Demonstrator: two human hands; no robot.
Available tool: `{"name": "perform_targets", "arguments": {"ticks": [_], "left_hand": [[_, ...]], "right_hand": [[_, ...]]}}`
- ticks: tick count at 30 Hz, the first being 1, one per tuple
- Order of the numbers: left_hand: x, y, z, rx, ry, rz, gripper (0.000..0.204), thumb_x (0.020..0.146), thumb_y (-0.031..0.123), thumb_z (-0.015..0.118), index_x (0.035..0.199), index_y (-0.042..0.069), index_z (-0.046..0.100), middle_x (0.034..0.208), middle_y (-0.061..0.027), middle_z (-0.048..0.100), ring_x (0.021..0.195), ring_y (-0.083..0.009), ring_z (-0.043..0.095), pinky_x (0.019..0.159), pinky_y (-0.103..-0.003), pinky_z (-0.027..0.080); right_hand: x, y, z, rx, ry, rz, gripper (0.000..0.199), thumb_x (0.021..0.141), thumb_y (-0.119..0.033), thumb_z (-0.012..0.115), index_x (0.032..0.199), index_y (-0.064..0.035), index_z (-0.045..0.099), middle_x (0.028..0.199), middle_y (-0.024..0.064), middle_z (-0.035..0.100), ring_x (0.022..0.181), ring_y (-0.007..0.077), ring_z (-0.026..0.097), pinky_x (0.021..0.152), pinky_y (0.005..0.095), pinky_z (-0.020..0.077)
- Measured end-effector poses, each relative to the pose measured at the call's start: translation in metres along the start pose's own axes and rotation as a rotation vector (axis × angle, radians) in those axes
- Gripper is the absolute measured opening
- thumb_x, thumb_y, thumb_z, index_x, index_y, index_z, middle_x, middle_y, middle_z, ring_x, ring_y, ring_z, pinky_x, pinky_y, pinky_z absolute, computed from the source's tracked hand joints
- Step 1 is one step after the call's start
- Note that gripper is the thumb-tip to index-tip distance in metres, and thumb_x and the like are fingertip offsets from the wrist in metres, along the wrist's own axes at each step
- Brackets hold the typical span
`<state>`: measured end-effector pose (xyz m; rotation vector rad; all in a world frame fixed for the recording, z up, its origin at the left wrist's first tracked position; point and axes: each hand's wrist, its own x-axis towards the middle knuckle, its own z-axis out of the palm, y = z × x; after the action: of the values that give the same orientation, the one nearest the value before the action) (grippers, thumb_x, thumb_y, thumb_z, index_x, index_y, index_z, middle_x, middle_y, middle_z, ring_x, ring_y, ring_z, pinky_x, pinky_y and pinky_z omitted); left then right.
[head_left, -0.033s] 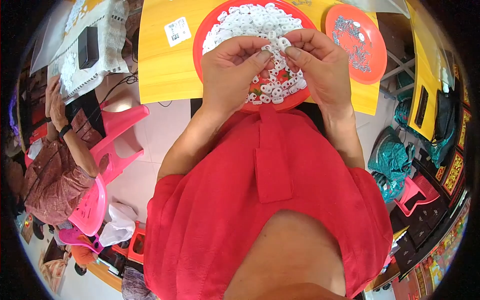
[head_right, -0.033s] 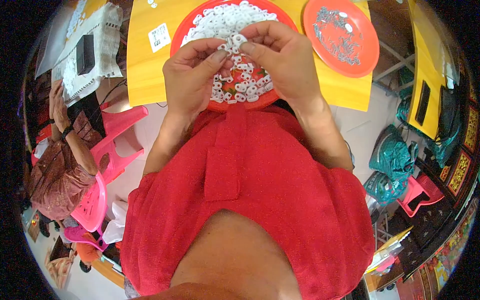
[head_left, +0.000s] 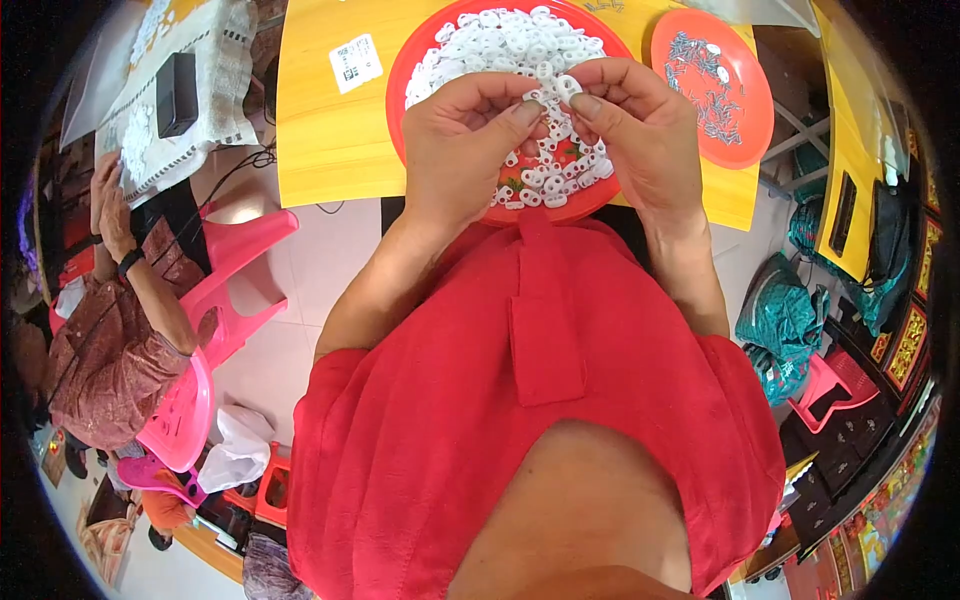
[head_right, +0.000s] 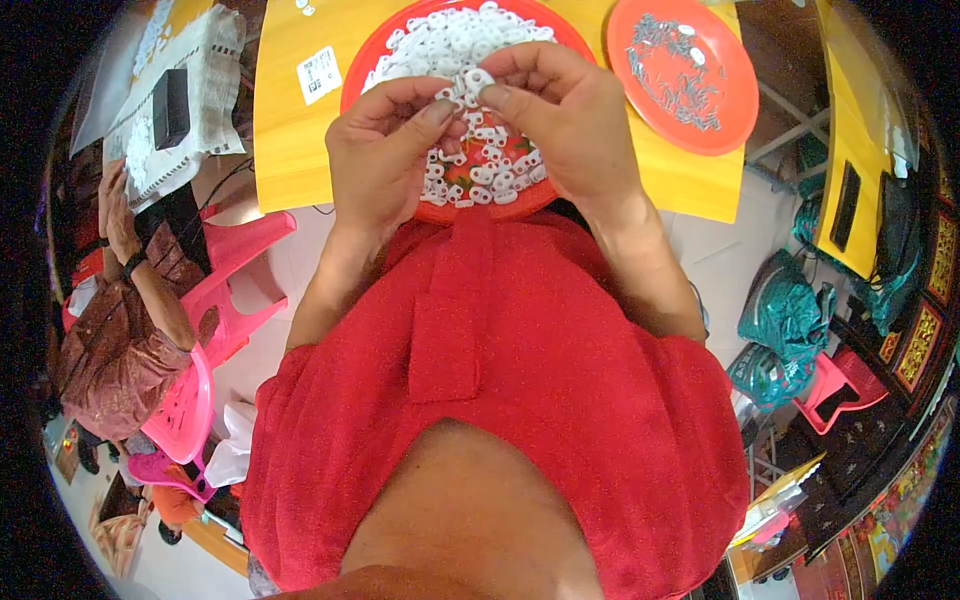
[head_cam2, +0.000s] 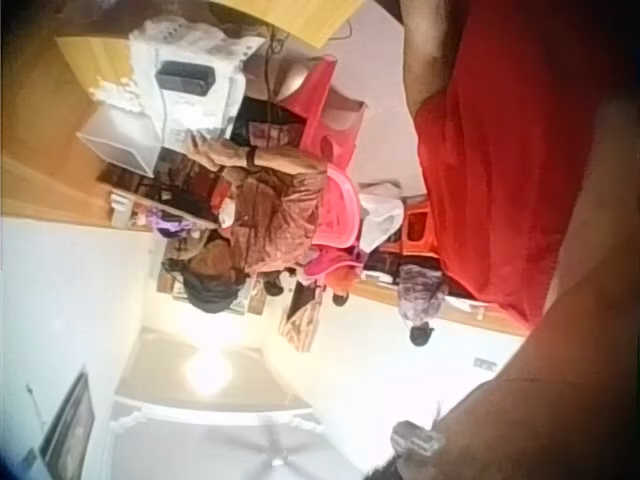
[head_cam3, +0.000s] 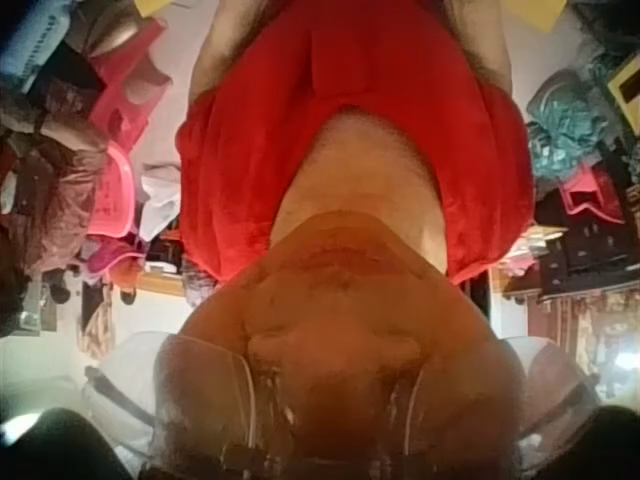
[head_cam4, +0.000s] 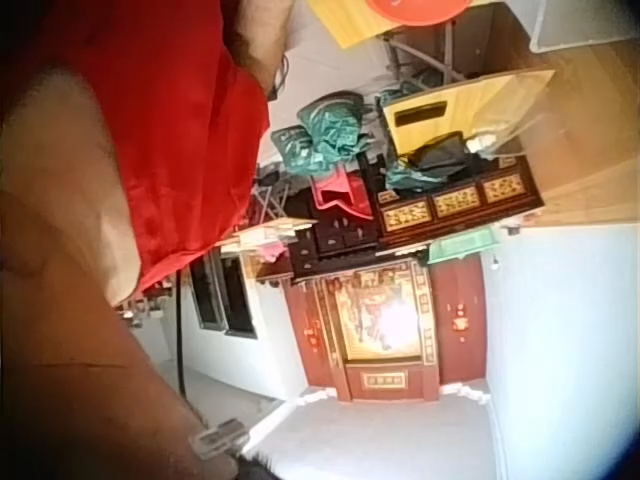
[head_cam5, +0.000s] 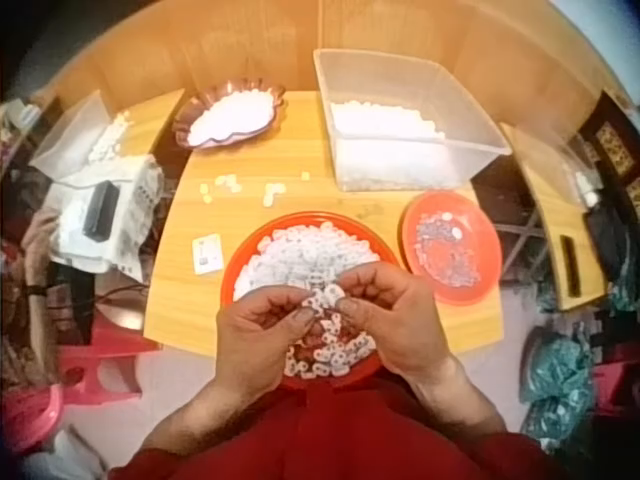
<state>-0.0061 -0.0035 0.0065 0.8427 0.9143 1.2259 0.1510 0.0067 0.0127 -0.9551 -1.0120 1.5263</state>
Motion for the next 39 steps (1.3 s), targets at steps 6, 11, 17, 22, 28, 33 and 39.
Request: {"name": "perform_targets", "arguments": {"ticks": [6,11,17,22,28,33,39], "left_hand": [[0.000,-0.001,0.000,0.036,0.009,0.020,0.014,0.077,-0.003,0.057,0.091,-0.005,0.058,0.075,-0.0086,0.060,0.065,-0.0109,0.058,0.054,-0.020,0.048],[0.000,-0.002,0.000,0.058,0.000,0.058,0.013,0.077,-0.003,0.057,0.090,-0.004,0.059,0.075,-0.0078,0.061,0.065,-0.0098,0.058,0.054,-0.019,0.048],[0.000,0.001,0.003,0.107,-0.004,0.083,0.014,0.077,-0.002,0.059,0.091,-0.004,0.059,0.076,-0.0080,0.062,0.066,-0.0096,0.058,0.056,-0.019,0.049],[0.001,-0.002,0.001,0.083,-0.006,0.114,0.015,0.077,-0.004,0.058,0.091,-0.004,0.059,0.078,-0.0083,0.062,0.067,-0.0100,0.059,0.058,-0.019,0.049],[0.001,0.001,0.000,0.096,-0.006,0.091,0.015,0.077,-0.005,0.057,0.092,-0.005,0.058,0.078,-0.0083,0.061,0.067,-0.0106,0.059,0.058,-0.019,0.049],[-0.001,0.000,0.004,0.043,-0.004,0.090,0.015,0.077,-0.005,0.057,0.092,-0.005,0.057,0.079,-0.0082,0.060,0.067,-0.0112,0.059,0.059,-0.019,0.049],[-0.002,0.001,0.005,0.067,0.004,0.076,0.015,0.077,-0.004,0.057,0.092,-0.005,0.057,0.079,-0.0082,0.061,0.068,-0.0112,0.059,0.058,-0.019,0.049]], "right_hand": [[-0.001,-0.004,0.006,-0.120,0.042,-0.041,0.017,0.074,0.003,0.059,0.092,0.0038,0.056,0.078,0.0048,0.059,0.070,0.0078,0.055,0.063,0.0183,0.0450],[-0.003,-0.004,0.010,-0.250,0.059,-0.126,0.015,0.075,0.003,0.057,0.090,0.0041,0.057,0.079,0.0039,0.060,0.073,0.0076,0.056,0.065,0.0190,0.0455],[-0.004,-0.007,0.014,-0.202,0.016,-0.117,0.013,0.076,0.003,0.056,0.089,0.0039,0.058,0.079,0.0035,0.060,0.073,0.0072,0.056,0.065,0.0187,0.0456],[-0.003,-0.007,0.015,-0.239,0.040,-0.115,0.014,0.076,0.003,0.057,0.090,0.0035,0.058,0.078,0.0031,0.060,0.072,0.0067,0.055,0.064,0.0186,0.0454],[0.004,-0.009,0.006,-0.179,0.114,-0.155,0.018,0.076,0.003,0.057,0.094,0.0028,0.058,0.079,0.0032,0.059,0.068,0.0063,0.053,0.060,0.0176,0.0426],[0.002,-0.009,-0.003,-0.183,0.079,-0.179,0.022,0.077,0.003,0.055,0.099,0.0023,0.057,0.080,0.0040,0.059,0.066,0.0061,0.052,0.056,0.0170,0.0399],[-0.001,-0.012,0.006,-0.267,0.086,-0.122,0.022,0.078,0.003,0.055,0.099,0.0026,0.057,0.083,0.0045,0.059,0.069,0.0057,0.052,0.057,0.0162,0.0401]]}}
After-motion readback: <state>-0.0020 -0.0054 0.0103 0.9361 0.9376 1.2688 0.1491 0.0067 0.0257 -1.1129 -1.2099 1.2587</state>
